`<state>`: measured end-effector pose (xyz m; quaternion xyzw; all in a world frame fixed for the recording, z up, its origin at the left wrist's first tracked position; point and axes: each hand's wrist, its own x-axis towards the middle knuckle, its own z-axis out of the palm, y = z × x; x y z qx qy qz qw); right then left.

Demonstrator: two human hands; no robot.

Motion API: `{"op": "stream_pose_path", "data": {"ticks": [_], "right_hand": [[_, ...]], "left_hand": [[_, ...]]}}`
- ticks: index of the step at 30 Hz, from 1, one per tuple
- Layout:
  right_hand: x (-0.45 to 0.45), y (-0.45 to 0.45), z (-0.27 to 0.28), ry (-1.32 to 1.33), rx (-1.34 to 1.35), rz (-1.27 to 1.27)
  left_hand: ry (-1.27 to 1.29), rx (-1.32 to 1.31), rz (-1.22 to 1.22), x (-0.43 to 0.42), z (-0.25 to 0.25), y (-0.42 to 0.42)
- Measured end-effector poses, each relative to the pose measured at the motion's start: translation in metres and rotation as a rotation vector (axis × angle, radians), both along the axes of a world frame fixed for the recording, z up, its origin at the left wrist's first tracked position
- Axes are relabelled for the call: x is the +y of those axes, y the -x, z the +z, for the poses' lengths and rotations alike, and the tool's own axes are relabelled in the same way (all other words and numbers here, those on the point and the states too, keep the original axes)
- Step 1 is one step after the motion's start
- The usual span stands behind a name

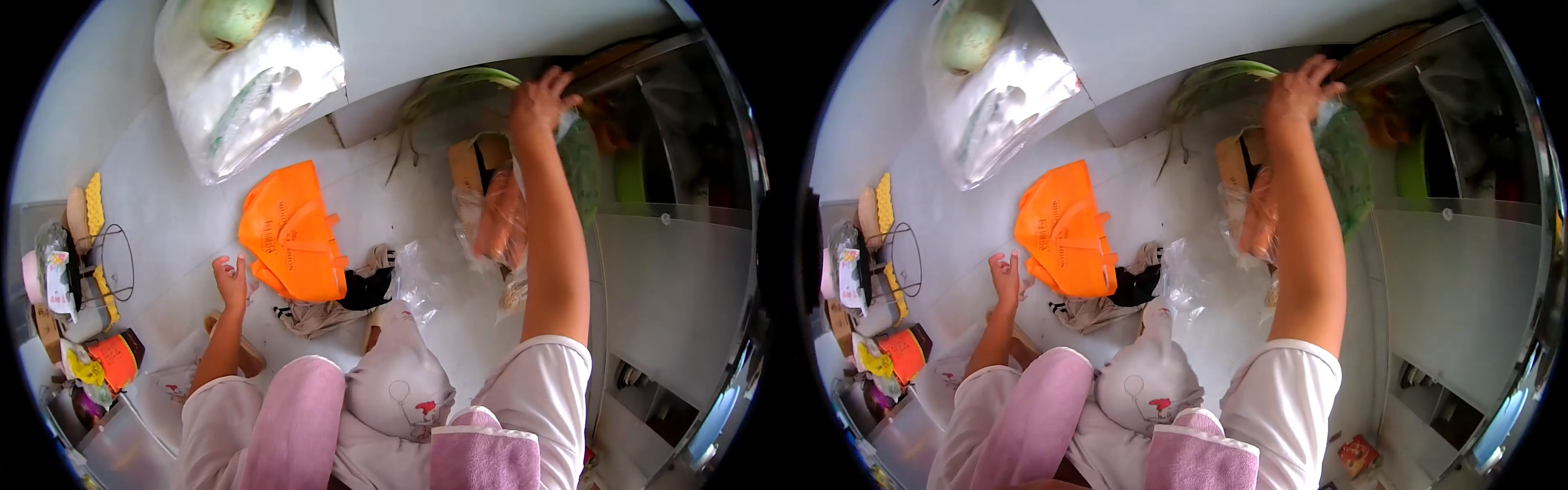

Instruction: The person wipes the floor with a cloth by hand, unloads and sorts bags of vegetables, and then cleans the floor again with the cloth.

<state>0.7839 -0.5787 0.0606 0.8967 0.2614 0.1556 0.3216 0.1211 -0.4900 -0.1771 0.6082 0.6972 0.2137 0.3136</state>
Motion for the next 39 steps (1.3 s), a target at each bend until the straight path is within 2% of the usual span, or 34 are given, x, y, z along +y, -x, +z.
{"op": "stream_pose_path", "data": {"ticks": [2, 4, 5, 6, 7, 9, 11, 13, 15, 17, 18, 20, 22, 26, 31, 34, 35, 39], "right_hand": [[-0.026, 0.011, 0.049, -0.163, 0.043, -0.156], [-0.057, -0.026, 0.049, -0.587, 0.206, -0.299], [-0.087, -0.069, 0.038, -0.451, 0.346, -0.167], [-0.108, -0.085, 0.042, -0.602, 0.443, -0.169], [-0.122, -0.082, 0.050, -0.659, 0.419, -0.157], [-0.143, -0.068, 0.070, -0.779, 0.367, -0.122], [-0.163, -0.048, 0.094, -0.892, 0.316, -0.083], [-0.182, -0.026, 0.121, -0.938, 0.264, -0.019], [-0.200, 0.017, 0.158, -0.951, 0.215, 0.084], [-0.221, 0.046, 0.188, -0.926, 0.238, 0.101], [-0.234, 0.053, 0.198, -0.916, 0.271, 0.118], [-0.252, 0.084, 0.219, -0.952, 0.266, 0.131], [-0.268, 0.115, 0.234, -0.972, 0.256, 0.138], [-0.296, 0.155, 0.254, -0.972, 0.327, 0.061], [-0.317, 0.202, 0.272, -1.040, 0.385, 0.128], [-0.345, 0.205, 0.255, -1.221, 0.248, 0.463], [-0.355, 0.211, 0.262, -1.182, 0.286, 0.407], [-0.403, 0.235, 0.267, -0.982, 0.178, 0.531]], "left_hand": [[-0.104, -0.184, -0.079, 0.001, 0.012, -0.028], [-0.166, -0.395, -0.190, -0.009, 0.042, -0.078], [-0.175, -0.518, -0.261, -0.020, 0.064, -0.111], [-0.021, -0.542, -0.325, -0.030, 0.095, -0.139], [0.137, -0.565, -0.387, -0.042, 0.121, -0.167], [0.148, -0.551, -0.575, -0.063, 0.142, -0.221], [0.204, -0.738, -0.805, -0.081, 0.149, -0.273], [0.143, -0.749, -0.956, -0.101, 0.164, -0.328], [0.233, -0.736, -1.045, -0.123, 0.201, -0.372], [0.408, -0.720, -0.991, -0.147, 0.236, -0.415], [0.591, -0.778, -0.998, -0.152, 0.275, -0.422], [0.740, -0.864, -0.985, -0.166, 0.308, -0.444], [0.691, -0.932, -0.948, -0.186, 0.304, -0.478], [0.646, -0.982, -0.975, -0.224, 0.316, -0.481], [0.581, -0.997, -1.031, -0.263, 0.317, -0.457], [0.517, -1.007, -1.053, -0.286, 0.318, -0.435], [0.493, -1.009, -1.059, -0.295, 0.317, -0.426], [0.435, -1.048, -1.148, -0.331, 0.309, -0.379]]}}
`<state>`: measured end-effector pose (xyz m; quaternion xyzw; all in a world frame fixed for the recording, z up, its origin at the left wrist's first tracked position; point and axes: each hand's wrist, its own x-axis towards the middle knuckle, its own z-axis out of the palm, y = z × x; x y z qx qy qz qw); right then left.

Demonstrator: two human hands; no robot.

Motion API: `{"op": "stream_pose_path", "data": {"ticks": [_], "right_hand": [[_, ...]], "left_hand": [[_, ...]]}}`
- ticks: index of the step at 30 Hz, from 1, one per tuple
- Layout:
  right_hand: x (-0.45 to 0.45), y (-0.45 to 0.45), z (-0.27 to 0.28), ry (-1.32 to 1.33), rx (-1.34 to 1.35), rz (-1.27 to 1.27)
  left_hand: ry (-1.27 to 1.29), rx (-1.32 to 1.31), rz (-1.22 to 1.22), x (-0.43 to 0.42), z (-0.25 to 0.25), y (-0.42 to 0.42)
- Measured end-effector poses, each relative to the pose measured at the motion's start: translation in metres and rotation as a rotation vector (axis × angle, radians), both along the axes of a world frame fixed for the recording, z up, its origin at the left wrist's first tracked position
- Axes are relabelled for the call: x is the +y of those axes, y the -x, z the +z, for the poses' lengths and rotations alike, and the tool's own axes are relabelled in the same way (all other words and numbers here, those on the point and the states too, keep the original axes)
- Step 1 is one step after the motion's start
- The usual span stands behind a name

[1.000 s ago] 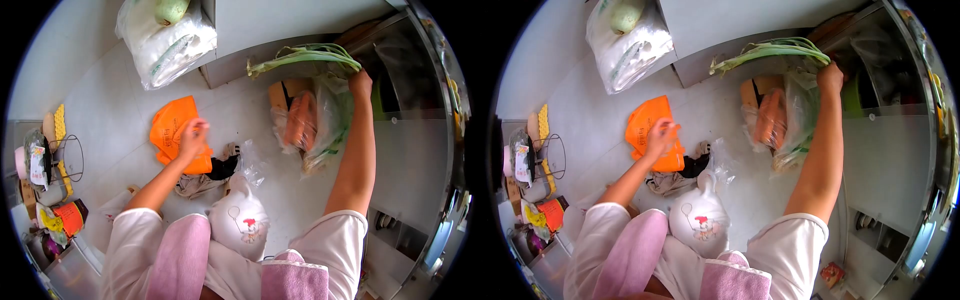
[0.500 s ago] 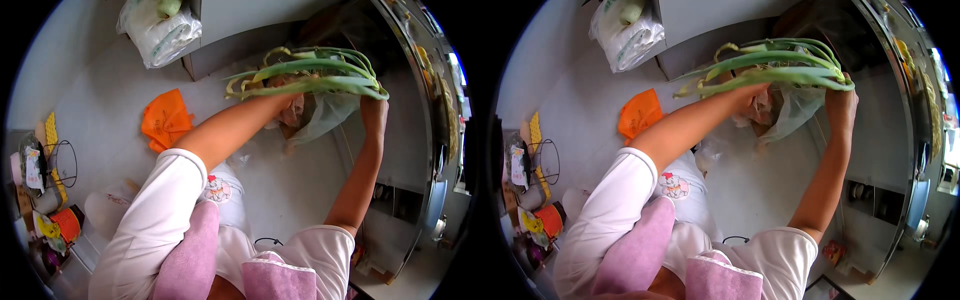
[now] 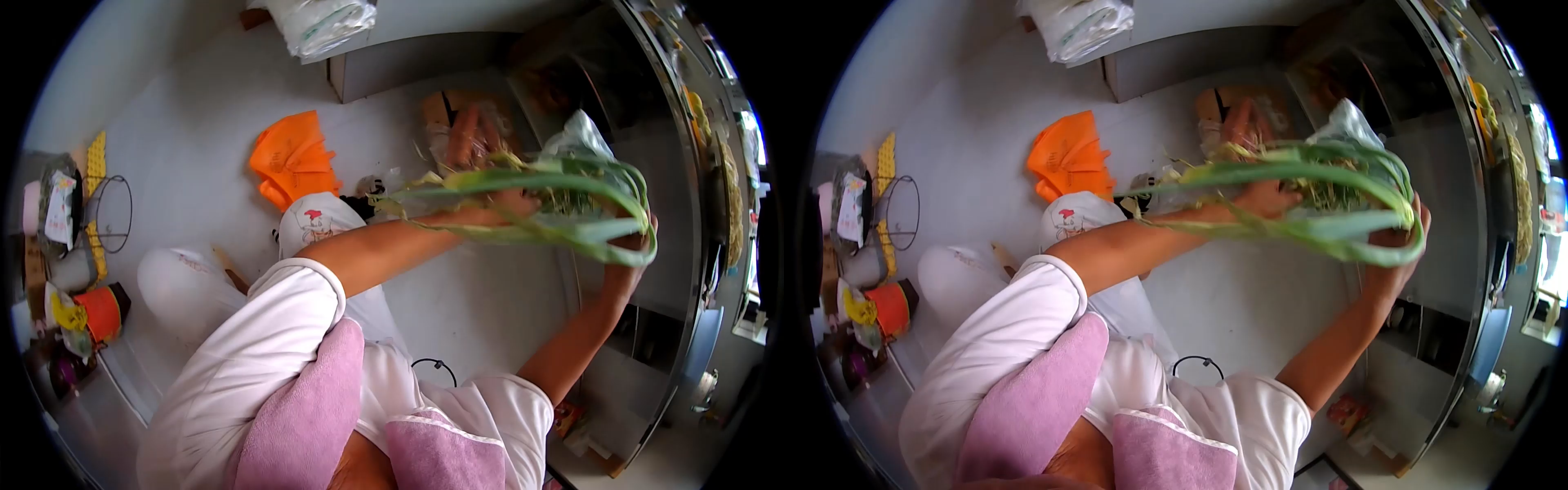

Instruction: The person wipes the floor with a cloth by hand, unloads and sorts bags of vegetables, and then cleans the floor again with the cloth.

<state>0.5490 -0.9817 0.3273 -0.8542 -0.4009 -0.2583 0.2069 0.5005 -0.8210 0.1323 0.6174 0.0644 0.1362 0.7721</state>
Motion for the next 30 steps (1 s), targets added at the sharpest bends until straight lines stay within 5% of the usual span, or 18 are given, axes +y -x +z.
{"op": "stream_pose_path", "data": {"ticks": [3, 7, 8, 10, 13, 15, 18, 21, 26, 30], "right_hand": [[-0.049, 0.003, -0.007, 0.445, -0.373, -0.031], [-0.072, 0.066, -0.013, 0.150, 0.006, -0.230], [-0.074, 0.079, -0.015, 0.087, 0.043, -0.213], [-0.075, 0.107, -0.017, -0.014, 0.073, -0.185], [-0.102, 0.115, -0.050, -0.773, 0.745, -0.064], [-0.113, 0.120, -0.063, -0.479, 0.581, -0.108], [-0.089, 0.154, -0.046, -0.169, 0.513, -0.380], [-0.089, 0.162, -0.063, -0.192, 0.544, -0.459], [-0.087, 0.173, -0.068, -0.215, 0.489, -0.463], [-0.085, 0.173, -0.073, -0.218, 0.370, -0.398]], "left_hand": [[0.078, -0.101, -0.082, -0.017, 0.000, 0.033], [0.270, -0.297, -0.238, -0.027, 0.014, 0.063], [0.050, -0.280, -0.139, -0.027, 0.017, 0.073], [0.265, -0.168, -0.273, -0.025, 0.034, 0.093], [0.457, -0.115, -0.331, -0.029, 0.039, 0.113], [0.511, -0.278, -0.262, -0.044, 0.012, 0.111], [0.278, 0.160, -0.300, -0.022, 0.051, 0.144], [0.453, 0.263, -0.333, -0.007, 0.037, 0.153], [0.113, 0.103, -0.142, -0.011, 0.027, 0.167], [0.178, 0.042, -0.015, -0.021, 0.006, 0.153]]}}
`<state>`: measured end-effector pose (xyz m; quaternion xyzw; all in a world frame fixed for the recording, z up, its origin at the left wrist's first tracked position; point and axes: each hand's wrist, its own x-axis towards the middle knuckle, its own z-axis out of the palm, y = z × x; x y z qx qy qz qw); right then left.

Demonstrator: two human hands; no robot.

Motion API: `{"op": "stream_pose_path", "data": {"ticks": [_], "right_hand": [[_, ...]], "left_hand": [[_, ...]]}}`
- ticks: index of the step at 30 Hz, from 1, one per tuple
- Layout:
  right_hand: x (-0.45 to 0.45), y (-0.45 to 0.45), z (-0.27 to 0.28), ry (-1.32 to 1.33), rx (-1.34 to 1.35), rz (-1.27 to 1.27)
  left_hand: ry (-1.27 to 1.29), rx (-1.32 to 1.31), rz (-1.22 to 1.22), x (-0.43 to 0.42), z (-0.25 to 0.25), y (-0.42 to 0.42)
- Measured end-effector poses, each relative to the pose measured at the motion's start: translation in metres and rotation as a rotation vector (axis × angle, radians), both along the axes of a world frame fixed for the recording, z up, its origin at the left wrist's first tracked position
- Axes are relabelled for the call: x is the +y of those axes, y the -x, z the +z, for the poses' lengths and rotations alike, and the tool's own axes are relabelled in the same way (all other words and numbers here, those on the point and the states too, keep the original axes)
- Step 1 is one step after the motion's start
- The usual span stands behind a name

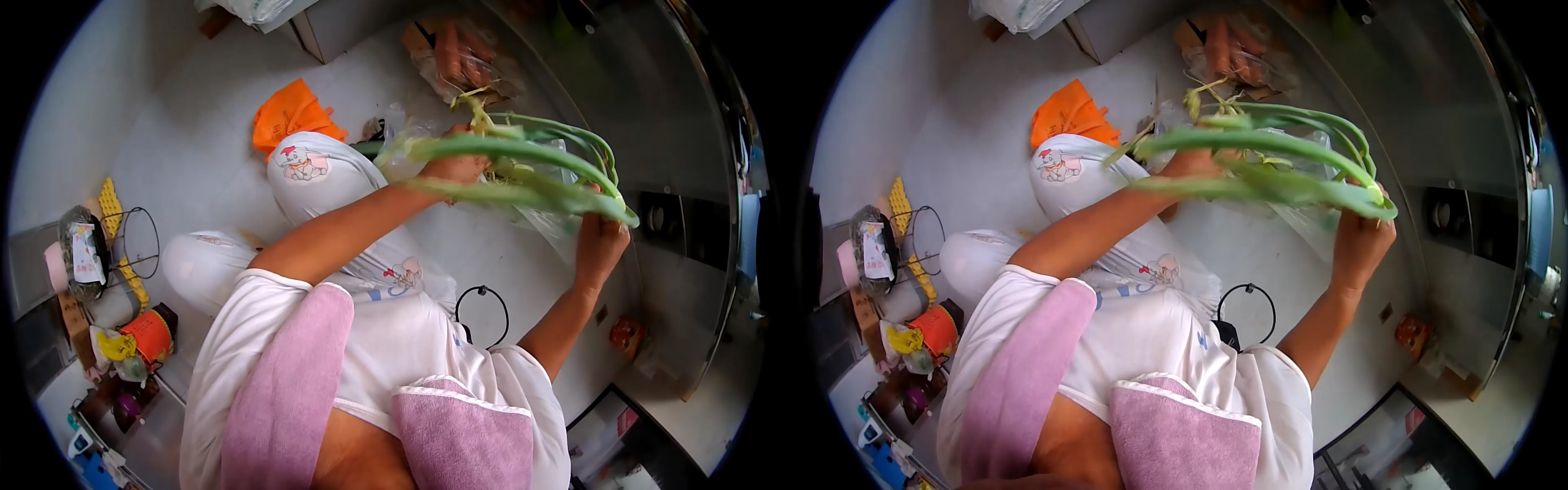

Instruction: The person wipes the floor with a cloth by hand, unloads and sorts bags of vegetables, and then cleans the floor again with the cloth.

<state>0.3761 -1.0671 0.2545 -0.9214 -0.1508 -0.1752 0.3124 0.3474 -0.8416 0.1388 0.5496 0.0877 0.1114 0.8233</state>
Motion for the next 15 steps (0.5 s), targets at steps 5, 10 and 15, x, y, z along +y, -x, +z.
{"op": "stream_pose_path", "data": {"ticks": [5, 10, 15], "right_hand": [[0.013, 0.008, -0.016, 0.421, -0.305, 0.077], [0.035, 0.024, -0.035, -0.114, -0.070, 0.111], [0.042, 0.025, -0.049, -0.329, 0.066, 0.199]], "left_hand": [[0.451, -0.096, -0.137, 0.011, -0.040, -0.003], [0.427, -0.163, -0.119, 0.017, -0.024, 0.013], [0.206, -0.146, -0.131, 0.028, -0.044, 0.005]]}}
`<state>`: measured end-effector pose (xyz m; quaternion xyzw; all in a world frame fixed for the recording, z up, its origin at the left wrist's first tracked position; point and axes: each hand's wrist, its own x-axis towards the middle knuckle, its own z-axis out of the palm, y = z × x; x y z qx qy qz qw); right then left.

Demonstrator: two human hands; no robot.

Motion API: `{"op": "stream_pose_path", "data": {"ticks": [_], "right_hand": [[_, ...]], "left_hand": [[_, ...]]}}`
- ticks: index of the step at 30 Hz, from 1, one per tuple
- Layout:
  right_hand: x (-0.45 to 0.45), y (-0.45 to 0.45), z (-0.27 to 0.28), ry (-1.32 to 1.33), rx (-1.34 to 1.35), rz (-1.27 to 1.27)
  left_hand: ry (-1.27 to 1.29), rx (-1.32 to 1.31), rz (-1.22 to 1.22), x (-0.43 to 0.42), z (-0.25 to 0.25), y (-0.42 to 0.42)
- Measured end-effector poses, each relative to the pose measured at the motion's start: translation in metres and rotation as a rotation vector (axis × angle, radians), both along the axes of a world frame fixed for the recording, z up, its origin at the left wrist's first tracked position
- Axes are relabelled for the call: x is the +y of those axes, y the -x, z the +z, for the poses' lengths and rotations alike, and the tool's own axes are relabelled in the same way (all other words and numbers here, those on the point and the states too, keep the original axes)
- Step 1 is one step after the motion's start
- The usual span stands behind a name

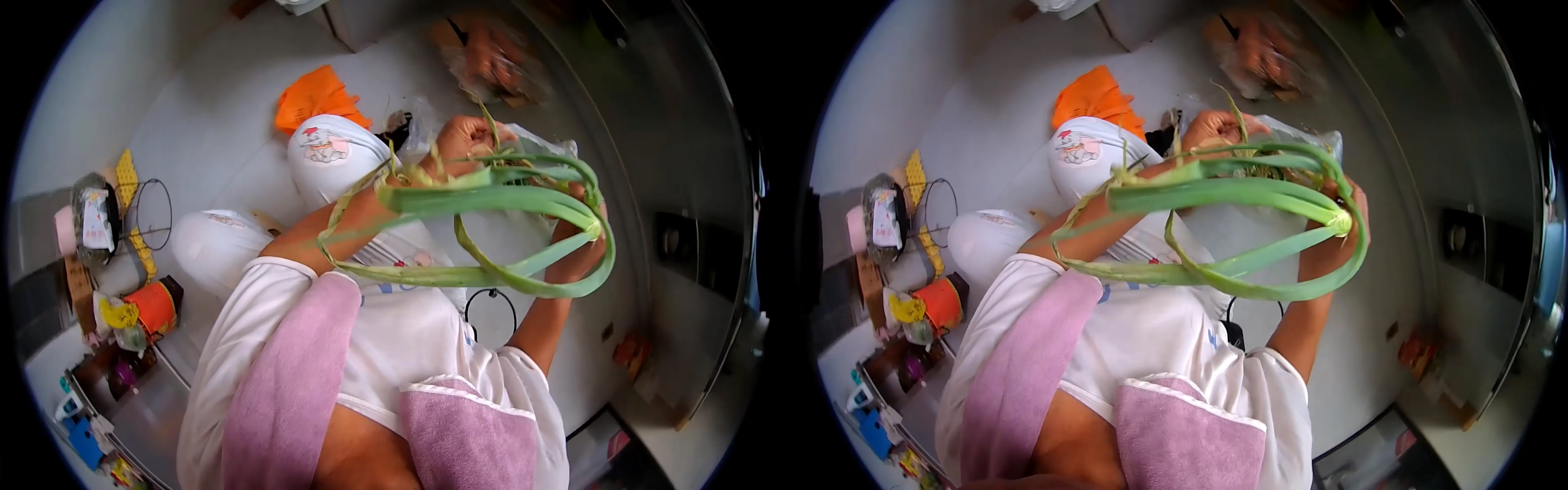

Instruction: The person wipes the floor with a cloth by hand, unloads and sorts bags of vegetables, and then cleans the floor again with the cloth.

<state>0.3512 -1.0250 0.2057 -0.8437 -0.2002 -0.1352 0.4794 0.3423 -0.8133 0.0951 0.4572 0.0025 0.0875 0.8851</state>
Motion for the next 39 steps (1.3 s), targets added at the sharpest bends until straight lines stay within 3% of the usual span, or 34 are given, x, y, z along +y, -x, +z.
{"op": "stream_pose_path", "data": {"ticks": [2, 3, 4, 5, 6, 8, 9, 10, 11, 12, 15, 16, 17, 18, 19, 20, 21, 22, 26, 29, 30, 31, 34, 35, 39], "right_hand": [[0.014, -0.004, -0.016, 0.071, -0.076, 0.101], [0.024, -0.005, -0.027, 0.045, 0.038, 0.139], [0.030, -0.008, -0.030, 0.210, 0.060, 0.259], [0.033, -0.008, -0.046, 0.217, 0.201, 0.295], [0.029, -0.019, -0.067, 0.406, 0.097, 0.402], [0.026, -0.029, -0.071, 0.210, 0.587, 0.531], [0.028, -0.019, -0.059, 0.271, 0.422, 0.591], [0.034, -0.009, -0.044, 0.171, 0.376, 0.644], [0.040, 0.004, -0.021, 0.257, 0.334, 0.586], [0.044, 0.013, -0.005, 0.340, 0.289, 0.517], [0.065, -0.012, -0.037, 0.381, 0.120, 0.491], [0.064, -0.026, -0.076, 0.298, 0.154, 0.491], [0.066, -0.044, -0.113, 0.001, 0.653, 0.416], [0.066, -0.046, -0.116, 0.069, 0.674, 0.430], [0.067, -0.048, -0.118, 0.138, 0.693, 0.446], [0.070, -0.034, -0.092, 0.604, 0.249, 0.537], [0.074, -0.025, -0.068, 0.659, 0.255, 0.554], [0.077, -0.018, -0.044, 0.710, 0.265, 0.573], [0.067, 0.020, 0.045, 0.554, 0.243, 0.457], [0.040, 0.017, 0.062, 0.195, 0.052, 0.457], [0.031, 0.010, 0.055, 0.076, -0.022, 0.396], [0.023, 0.002, 0.044, 0.153, -0.085, 0.254], [-0.001, -0.013, -0.005, 0.522, 0.136, 0.005], [-0.013, -0.019, -0.040, 0.644, 0.175, 0.082], [0.014, -0.023, -0.111, 0.364, 0.156, 0.371]], "left_hand": [[-0.040, -0.037, -0.009, 0.001, 0.015, 0.007], [-0.124, -0.204, 0.028, 0.005, 0.010, 0.003], [-0.228, -0.364, 0.072, 0.010, 0.001, -0.005], [-0.274, -0.300, 0.114, 0.005, -0.002, -0.010], [-0.315, -0.230, 0.164, 0.001, -0.005, -0.013], [-0.596, -0.032, 0.277, 0.002, -0.011, -0.007], [-0.618, -0.061, 0.267, 0.014, -0.001, 0.002], [-0.633, -0.093, 0.237, 0.020, 0.014, 0.011], [-0.645, -0.104, 0.245, 0.021, 0.018, 0.017], [-0.333, -0.117, 0.325, 0.015, 0.026, 0.019], [-0.364, -0.067, 0.372, 0.028, 0.021, 0.016], [-0.342, -0.085, 0.369, 0.027, 0.014, 0.012], [-0.319, -0.107, 0.355, 0.024, 0.011, 0.007], [-0.517, 0.014, 0.397, 0.030, 0.023, 0.017], [-0.497, 0.031, 0.420, 0.027, 0.010, 0.010], [-0.389, -0.048, 0.483, 0.025, -0.010, 0.001], [-0.399, -0.029, 0.474, 0.032, -0.005, 0.009], [-0.214, 0.043, 0.379, 0.037, 0.001, 0.015], [-0.153, 0.173, 0.408, 0.061, 0.021, 0.029], [-0.010, 0.263, 0.335, 0.067, 0.024, 0.036], [0.007, 0.244, 0.348, 0.067, 0.019, 0.033], [0.007, 0.230, 0.377, 0.065, 0.031, 0.034], [0.003, 0.221, 0.409, 0.066, 0.027, 0.029], [0.010, 0.218, 0.373, 0.067, 0.029, 0.030], [-0.052, 0.229, 0.224, 0.061, 0.033, 0.032]]}}
